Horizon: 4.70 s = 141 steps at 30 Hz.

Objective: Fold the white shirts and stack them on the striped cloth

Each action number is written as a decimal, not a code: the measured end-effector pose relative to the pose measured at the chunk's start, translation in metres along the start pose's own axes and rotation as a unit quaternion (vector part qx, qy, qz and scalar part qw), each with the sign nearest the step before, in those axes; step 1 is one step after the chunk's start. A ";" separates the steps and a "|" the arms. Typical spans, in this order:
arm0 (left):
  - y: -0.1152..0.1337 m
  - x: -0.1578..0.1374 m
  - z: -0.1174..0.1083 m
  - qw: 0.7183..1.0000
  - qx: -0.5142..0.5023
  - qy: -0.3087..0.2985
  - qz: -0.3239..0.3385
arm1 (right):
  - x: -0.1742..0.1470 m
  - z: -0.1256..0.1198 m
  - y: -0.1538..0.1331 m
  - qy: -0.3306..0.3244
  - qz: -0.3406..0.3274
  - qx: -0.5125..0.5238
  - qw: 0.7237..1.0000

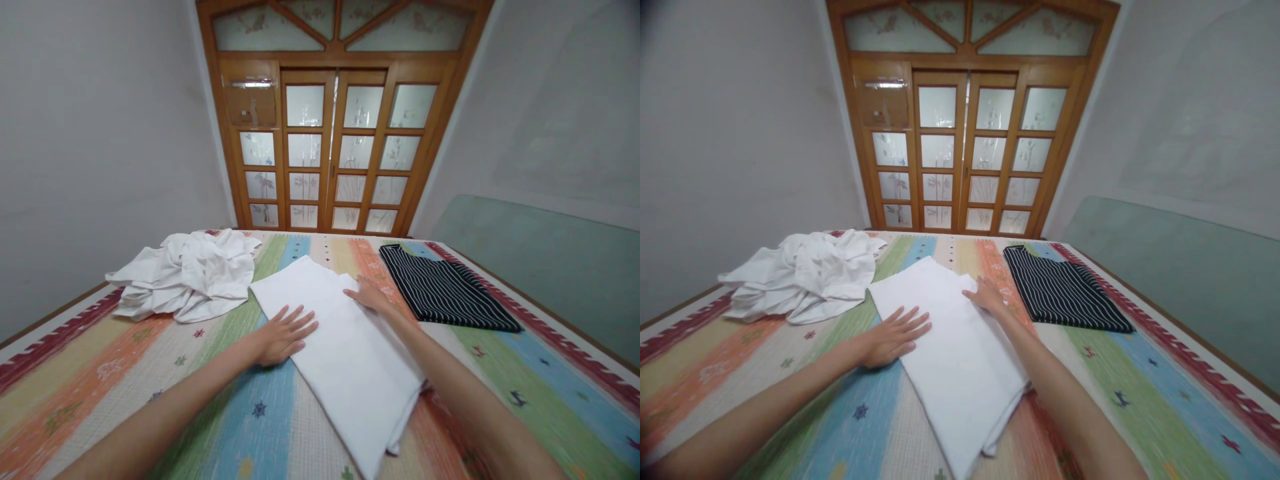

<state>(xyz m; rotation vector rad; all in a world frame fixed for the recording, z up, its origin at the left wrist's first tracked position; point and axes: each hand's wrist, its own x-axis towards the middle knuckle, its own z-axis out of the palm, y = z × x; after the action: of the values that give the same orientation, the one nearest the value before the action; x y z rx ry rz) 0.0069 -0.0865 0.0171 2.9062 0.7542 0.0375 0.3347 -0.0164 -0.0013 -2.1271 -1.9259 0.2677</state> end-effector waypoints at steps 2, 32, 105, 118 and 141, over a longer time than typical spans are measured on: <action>-0.018 -0.007 0.000 0.999 0.029 0.006 -0.027 | -0.010 -0.006 0.008 0.005 -0.016 0.024 1.000; -0.044 -0.007 -0.015 0.786 -0.509 0.229 -0.267 | -0.075 -0.019 0.005 -0.125 0.022 0.527 0.840; -0.018 0.041 0.025 0.979 0.046 0.148 -0.134 | -0.129 0.021 -0.054 -0.051 -0.347 0.012 0.937; 0.014 0.004 0.004 0.997 0.037 0.051 -0.034 | -0.098 0.019 0.042 0.054 -0.223 -0.037 0.973; 0.004 0.012 0.018 0.964 0.077 0.154 -0.204 | -0.181 -0.024 -0.008 -0.079 -0.457 0.040 0.885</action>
<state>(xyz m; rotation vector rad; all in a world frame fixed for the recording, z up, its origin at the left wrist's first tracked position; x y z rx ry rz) 0.0205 -0.0867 -0.0004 2.8534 1.4553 0.4109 0.3151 -0.1971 0.0174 -0.9648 -2.6894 0.3089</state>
